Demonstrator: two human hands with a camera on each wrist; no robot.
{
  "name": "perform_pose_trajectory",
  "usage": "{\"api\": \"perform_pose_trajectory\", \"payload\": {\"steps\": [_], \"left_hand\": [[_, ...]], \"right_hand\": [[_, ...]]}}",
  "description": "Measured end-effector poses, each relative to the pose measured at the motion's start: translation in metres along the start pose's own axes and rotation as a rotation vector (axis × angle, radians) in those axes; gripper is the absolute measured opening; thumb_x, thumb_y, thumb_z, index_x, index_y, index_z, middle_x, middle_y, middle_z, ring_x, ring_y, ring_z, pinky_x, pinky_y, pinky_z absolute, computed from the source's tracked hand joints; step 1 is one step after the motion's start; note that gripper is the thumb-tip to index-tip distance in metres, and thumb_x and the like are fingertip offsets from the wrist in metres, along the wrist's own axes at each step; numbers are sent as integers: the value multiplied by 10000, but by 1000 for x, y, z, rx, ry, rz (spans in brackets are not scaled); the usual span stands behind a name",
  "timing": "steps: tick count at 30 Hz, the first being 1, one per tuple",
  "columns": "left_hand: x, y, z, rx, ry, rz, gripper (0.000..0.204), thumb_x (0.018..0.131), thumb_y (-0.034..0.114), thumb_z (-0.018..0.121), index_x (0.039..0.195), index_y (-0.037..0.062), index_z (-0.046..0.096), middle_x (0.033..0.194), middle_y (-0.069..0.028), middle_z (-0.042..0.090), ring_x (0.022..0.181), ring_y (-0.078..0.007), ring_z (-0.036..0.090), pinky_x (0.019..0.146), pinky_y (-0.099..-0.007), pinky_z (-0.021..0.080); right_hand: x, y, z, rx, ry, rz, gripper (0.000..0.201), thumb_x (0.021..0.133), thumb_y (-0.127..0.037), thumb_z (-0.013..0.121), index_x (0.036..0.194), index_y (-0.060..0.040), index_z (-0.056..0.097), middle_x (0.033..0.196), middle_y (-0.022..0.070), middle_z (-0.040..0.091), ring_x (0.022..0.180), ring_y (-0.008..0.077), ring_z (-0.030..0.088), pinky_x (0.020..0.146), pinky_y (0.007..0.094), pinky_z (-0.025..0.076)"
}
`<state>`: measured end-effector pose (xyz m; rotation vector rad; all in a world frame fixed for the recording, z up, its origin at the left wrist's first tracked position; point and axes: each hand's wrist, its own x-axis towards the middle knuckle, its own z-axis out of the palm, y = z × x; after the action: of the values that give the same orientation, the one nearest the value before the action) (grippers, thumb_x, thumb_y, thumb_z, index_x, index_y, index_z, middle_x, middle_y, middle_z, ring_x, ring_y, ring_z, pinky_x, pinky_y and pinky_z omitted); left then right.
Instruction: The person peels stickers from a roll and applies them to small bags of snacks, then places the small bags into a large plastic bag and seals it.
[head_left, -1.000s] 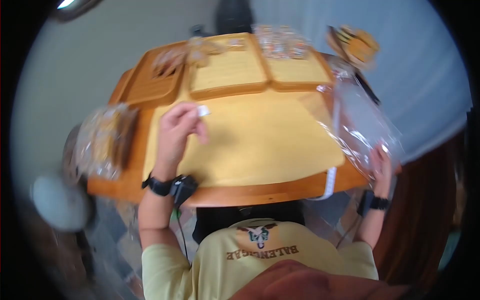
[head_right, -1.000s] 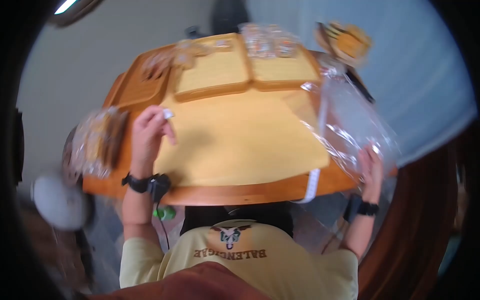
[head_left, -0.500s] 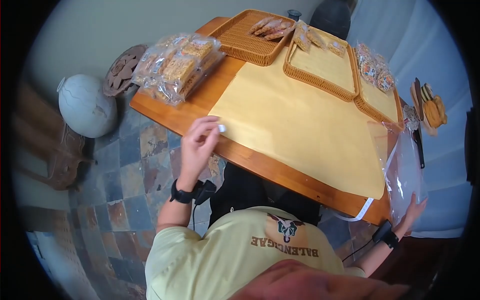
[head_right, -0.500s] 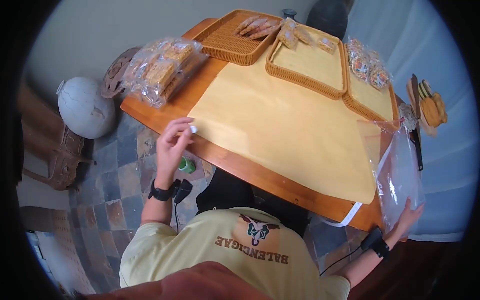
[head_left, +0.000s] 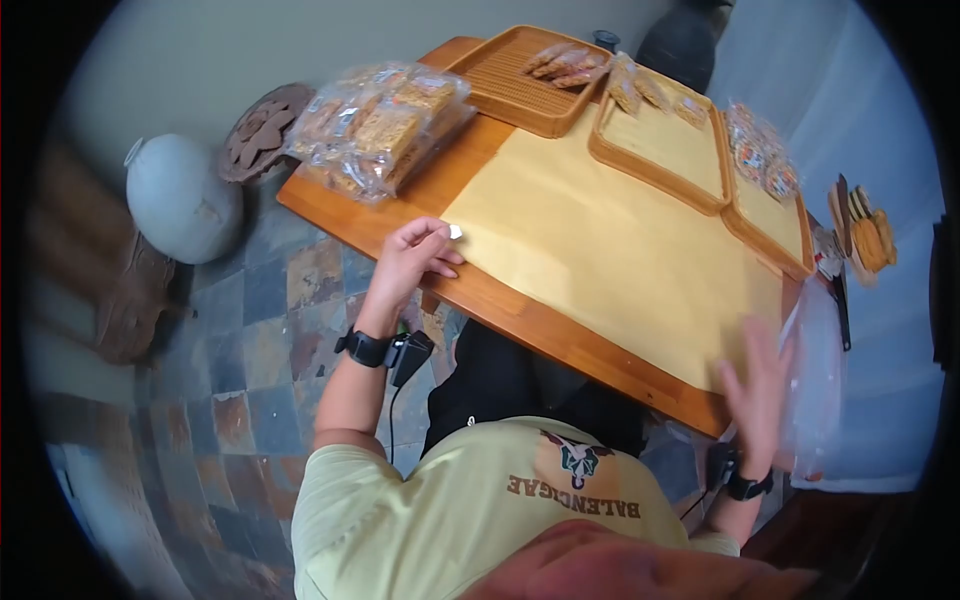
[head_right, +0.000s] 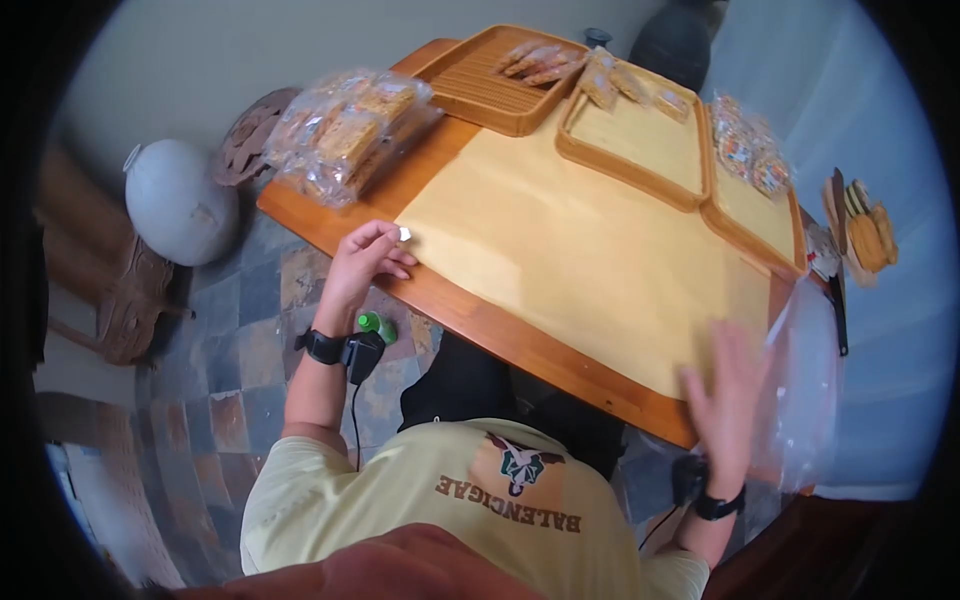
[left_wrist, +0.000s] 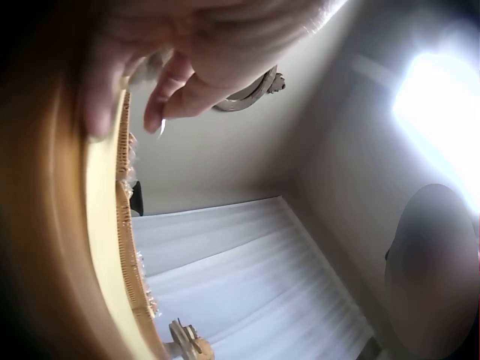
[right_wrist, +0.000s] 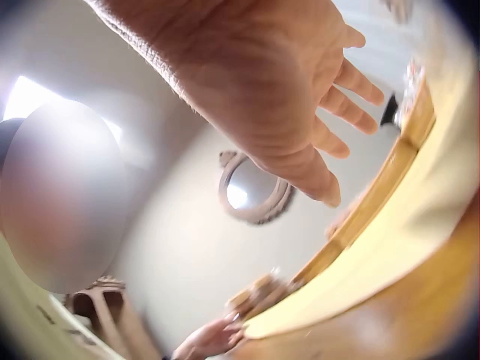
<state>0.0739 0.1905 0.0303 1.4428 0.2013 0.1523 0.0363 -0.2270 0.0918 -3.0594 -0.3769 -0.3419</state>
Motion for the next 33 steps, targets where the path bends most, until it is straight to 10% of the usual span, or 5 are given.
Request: {"api": "perform_pose_trajectory", "payload": {"steps": [12, 16, 19, 22, 33], "left_hand": [[6, 28, 31, -301, -207, 174, 154, 884, 139, 478, 933, 0, 521, 830, -84, 596, 778, -207, 635, 542, -240, 518], [14, 29, 43, -78, -234, 255, 134, 861, 122, 506, 911, 6, 552, 837, -91, 605, 748, -178, 629, 538, -241, 496], [17, 28, 51, 953, -52, 856, 58, 759, 76, 580, 810, 50, 568, 705, -86, 578, 580, -217, 582, 498, -272, 468], [25, 31, 56, 1350, -200, 962, 73, 722, 77, 593, 781, 54, 556, 685, -80, 546, 589, -222, 565, 493, -309, 442], [69, 11, 73, 1498, -407, 1172, 189, 720, 145, 539, 860, 19, 558, 715, -90, 574, 589, -239, 573, 517, -334, 466]], "right_hand": [[52, -78, 25, 175, -67, -324, 720, 613, -113, 706, 1255, -91, 381, 1224, 165, 407, 1140, 340, 394, 989, 518, 220], [63, -65, 23, 320, 50, -366, 489, 630, -34, 644, 1100, -50, 513, 1022, 141, 550, 961, 319, 511, 883, 426, 365], [71, -59, 18, 480, 140, -288, 348, 664, -11, 600, 1010, -35, 570, 924, 148, 591, 852, 326, 553, 771, 374, 432], [79, -55, 13, 597, 172, -194, 273, 704, -12, 570, 977, -27, 587, 891, 160, 600, 786, 334, 571, 684, 343, 460], [80, -49, 19, 770, 147, -178, 247, 718, -11, 548, 959, -36, 598, 889, 138, 610, 767, 306, 591, 655, 315, 470]]}}
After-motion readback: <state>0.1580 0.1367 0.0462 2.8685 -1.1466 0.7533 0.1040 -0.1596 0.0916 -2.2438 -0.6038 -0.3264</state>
